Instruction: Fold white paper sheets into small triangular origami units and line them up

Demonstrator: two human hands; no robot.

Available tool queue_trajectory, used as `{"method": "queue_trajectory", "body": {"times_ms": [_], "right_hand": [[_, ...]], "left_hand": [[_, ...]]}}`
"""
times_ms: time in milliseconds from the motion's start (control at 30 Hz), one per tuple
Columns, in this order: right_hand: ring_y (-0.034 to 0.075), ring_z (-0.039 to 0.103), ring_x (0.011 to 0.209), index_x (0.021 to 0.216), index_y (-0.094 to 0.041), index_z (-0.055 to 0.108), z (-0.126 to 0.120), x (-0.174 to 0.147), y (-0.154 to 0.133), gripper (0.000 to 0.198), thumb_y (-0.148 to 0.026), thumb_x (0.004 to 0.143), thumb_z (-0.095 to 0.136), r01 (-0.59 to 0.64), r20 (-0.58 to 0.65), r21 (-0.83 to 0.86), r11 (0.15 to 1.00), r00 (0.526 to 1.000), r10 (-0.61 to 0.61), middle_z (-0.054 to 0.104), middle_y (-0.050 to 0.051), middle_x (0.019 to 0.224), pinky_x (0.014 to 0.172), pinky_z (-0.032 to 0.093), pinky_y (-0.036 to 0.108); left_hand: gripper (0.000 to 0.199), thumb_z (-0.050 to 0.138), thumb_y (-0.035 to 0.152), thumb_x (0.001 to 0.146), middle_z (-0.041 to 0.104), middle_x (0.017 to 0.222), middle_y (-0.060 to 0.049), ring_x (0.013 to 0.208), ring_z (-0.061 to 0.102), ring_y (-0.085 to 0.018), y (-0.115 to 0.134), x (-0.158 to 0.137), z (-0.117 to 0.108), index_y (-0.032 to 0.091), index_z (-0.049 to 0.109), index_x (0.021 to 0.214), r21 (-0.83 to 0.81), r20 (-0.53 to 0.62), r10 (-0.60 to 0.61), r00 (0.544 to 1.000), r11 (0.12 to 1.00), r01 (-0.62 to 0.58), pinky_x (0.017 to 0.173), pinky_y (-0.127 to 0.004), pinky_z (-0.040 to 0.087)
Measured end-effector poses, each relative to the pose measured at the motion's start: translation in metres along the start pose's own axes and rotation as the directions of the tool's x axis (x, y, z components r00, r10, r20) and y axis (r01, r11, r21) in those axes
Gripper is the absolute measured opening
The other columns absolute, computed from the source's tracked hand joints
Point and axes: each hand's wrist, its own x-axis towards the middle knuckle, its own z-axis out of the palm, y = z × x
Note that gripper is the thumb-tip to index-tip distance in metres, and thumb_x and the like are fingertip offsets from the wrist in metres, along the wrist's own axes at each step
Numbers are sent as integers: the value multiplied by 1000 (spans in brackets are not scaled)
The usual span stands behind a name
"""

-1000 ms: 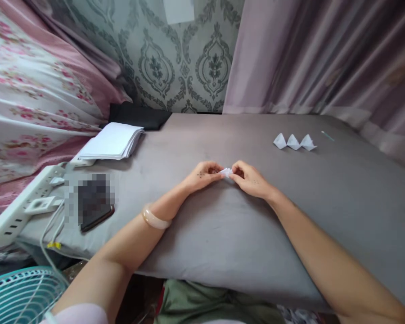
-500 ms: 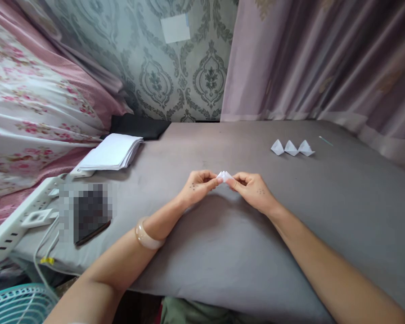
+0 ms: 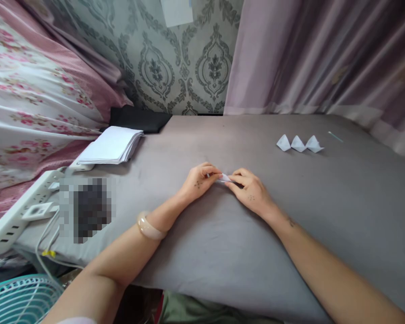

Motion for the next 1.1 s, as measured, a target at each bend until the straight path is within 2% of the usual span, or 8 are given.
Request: {"method": "queue_trajectory", "body": {"times_ms": [100,267,400,567,733,900,1000,1100], "right_hand": [[22,61,95,107,-24,71,1,-1,1,24,-33,87,61,29,10,-66,997,1000,-29,66,6,99,82,48,34],[18,64,91,109,-21,69,3,1,-1,23,-26,89,59,92,-74,50,995,993,-88,68,6,103,82,50,30],[17,66,89,99,-20,71,5,4,-4,17,-21,90,57,146,-82,94,985,987,-138,71,5,96,84,50,30],[16,67,84,89,-19,73,6,7,-5,16,-21,89,58,109,-80,134,985,992,-99,73,5,90,80,50,29],[17,68,82,84,-21,74,-1,8,-8,14,-27,85,61,-66,-35,204,977,997,75,74,3,88,77,49,29],[18,67,76,82,-21,73,-8,8,-4,17,-33,78,63,-297,34,278,913,953,300,74,3,82,73,50,31],[17,65,71,80,-19,69,-8,9,2,16,-31,73,62,-365,78,349,863,929,362,71,4,77,69,49,29],[13,60,62,80,-19,62,-8,12,4,14,-26,68,60,-445,131,452,773,890,436,66,1,70,59,47,26]], "left_hand": [[16,60,27,89,68,90,-5,73,60,-11,-2,-1,1,18,74,89,127,45,83,996,988,-88,70,-23,48],[20,54,25,92,68,91,-6,78,62,-13,-2,-4,1,17,72,94,200,115,142,983,966,-163,74,-23,49],[19,55,25,91,68,87,-6,74,62,-12,-2,-4,2,17,72,96,202,130,132,983,967,-157,72,-23,48],[18,58,24,89,70,84,-5,72,62,-12,-1,-4,3,17,74,89,152,101,71,992,985,-86,70,-23,47],[14,61,22,83,69,78,-3,68,60,-11,4,-2,-3,16,73,80,67,82,-50,995,997,45,66,-22,46],[8,59,19,74,60,68,1,62,51,-10,8,1,-9,15,66,76,79,47,-255,966,965,250,60,-21,41],[15,54,14,69,54,68,4,59,45,-9,6,2,-10,16,61,82,-12,87,-275,957,961,278,56,-20,37],[21,48,10,66,49,67,4,57,40,-8,3,2,-8,16,60,83,-94,134,-280,951,951,294,53,-20,32]]}}
